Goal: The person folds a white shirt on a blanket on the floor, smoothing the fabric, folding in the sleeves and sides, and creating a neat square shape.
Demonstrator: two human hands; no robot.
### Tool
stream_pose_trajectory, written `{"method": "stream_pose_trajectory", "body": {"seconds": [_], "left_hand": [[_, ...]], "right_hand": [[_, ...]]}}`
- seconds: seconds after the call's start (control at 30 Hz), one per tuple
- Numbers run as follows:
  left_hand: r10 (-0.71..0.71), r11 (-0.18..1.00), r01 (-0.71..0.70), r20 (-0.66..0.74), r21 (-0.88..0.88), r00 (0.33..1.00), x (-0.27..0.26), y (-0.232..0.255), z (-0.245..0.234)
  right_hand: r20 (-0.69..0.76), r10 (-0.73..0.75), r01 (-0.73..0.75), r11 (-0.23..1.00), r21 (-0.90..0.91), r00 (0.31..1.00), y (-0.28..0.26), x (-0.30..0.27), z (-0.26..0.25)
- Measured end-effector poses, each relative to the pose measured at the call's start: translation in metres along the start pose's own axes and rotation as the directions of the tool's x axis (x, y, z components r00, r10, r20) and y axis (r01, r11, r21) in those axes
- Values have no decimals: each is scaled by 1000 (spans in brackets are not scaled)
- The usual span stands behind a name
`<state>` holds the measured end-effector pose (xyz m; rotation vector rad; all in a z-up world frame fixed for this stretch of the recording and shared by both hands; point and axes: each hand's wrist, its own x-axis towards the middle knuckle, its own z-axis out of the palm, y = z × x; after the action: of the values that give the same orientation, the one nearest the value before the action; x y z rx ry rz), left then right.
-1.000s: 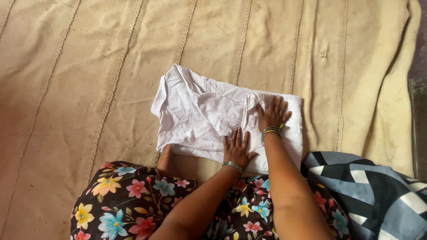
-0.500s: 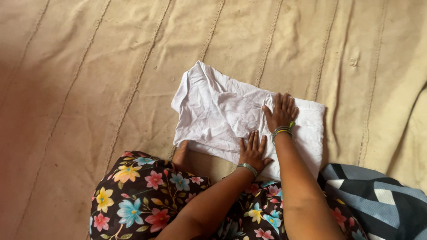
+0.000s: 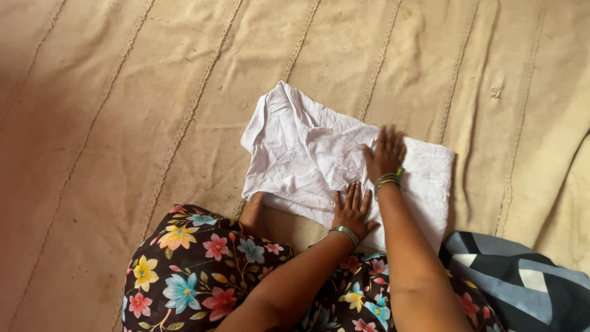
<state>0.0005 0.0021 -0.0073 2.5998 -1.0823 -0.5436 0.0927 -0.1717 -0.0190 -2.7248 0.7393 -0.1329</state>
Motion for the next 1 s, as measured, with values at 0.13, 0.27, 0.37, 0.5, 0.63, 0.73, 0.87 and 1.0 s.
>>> {"method": "stream_pose_trajectory", "body": {"seconds": [0.13, 0.27, 0.37, 0.5, 0.63, 0.73, 0.87, 1.0], "left_hand": [[13, 1000, -13, -59, -3, 998, 0, 0, 3], [7, 1000, -9, -49, -26, 999, 2, 1, 5], [5, 999, -6, -38, -34, 999, 3, 3, 4], [-10, 1000, 10, -1, -29, 1000, 3, 5, 6], [1, 999, -3, -44, -44, 999, 3, 2, 4], [-7, 999, 7, -8, -41, 1000, 3, 3, 4], [-5, 999, 5, -1, -50, 1000, 3, 2, 4], [-10, 998, 8, -30, -60, 999, 4, 3, 7]], "right_hand": [[-31, 97, -98, 995, -33, 995, 32, 5, -6], [-94, 392, -394, 919, -6, 915, 49, 7, -1], [-40, 304, -306, 951, -42, 952, 42, 10, 8], [12, 26, -25, 996, -87, 1000, 12, 5, 28], [30, -130, 129, 991, 29, 991, 22, 15, 25], [-62, 107, -87, 959, 270, 992, 68, 25, 11], [-87, 465, -462, 885, 54, 881, 111, 5, -21], [-47, 494, -496, 867, -52, 868, 88, 4, -14]]}}
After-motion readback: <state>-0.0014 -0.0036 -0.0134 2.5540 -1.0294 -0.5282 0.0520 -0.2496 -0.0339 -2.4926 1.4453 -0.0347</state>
